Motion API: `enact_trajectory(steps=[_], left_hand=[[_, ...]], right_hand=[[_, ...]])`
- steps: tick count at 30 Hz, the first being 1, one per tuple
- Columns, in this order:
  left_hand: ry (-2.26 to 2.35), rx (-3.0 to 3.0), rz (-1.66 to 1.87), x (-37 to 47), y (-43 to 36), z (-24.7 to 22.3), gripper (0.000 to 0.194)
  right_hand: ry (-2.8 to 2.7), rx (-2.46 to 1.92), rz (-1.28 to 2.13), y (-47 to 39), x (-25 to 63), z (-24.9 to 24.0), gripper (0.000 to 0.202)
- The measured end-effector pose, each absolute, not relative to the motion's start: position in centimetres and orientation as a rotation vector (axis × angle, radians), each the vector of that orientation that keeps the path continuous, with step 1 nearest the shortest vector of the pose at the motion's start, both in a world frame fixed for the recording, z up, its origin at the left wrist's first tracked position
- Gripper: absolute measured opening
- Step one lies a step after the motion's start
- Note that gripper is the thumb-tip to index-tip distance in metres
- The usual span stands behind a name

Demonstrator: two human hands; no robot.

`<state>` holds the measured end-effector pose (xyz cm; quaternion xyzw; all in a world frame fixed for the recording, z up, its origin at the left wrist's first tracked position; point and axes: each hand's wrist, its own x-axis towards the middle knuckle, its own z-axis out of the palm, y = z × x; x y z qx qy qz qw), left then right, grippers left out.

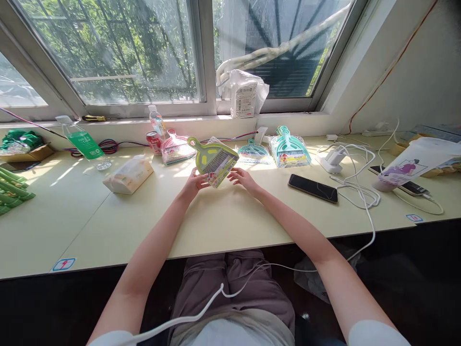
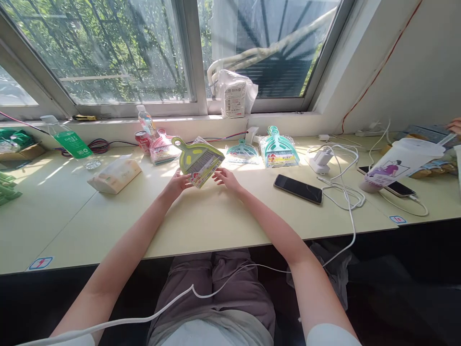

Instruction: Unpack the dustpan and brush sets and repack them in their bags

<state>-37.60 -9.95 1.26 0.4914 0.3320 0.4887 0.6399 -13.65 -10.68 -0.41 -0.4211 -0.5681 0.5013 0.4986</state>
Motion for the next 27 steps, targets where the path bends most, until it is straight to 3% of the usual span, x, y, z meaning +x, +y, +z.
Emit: enact_trajectory(steps=[5,9,21,25,27], left_hand=[[0.747,1.264,0.968,-37.4,-10.5,1.4,0.075],[0.783,1.268,0.934,-37.4,-9.8,1.1,0.056],[1.229,1.118,1.338,-39.8,-7.4,0.9,0.047],[1.489,1.425,1.628,-40.7,-8.1,2.6,0.054],[1.553,1.69,1.612,-41.0,-8.5,3.3,0.054]], right_hand=[[-1.03,-0.897,1.364,-10.6,-13.6,-0.4,0.037],[-1.001,-0.921,1.352,-10.9,-13.5,-0.5,0.045],[-1.059,-0.969,1.326,-12.3,-14.1,1.4,0.044],[-1.207,-0.973,1.373,-12.3,-12.9,2.3,0.053],[-1.314,-0.977,1.402,-12.5,-12.5,2.7,0.058]])
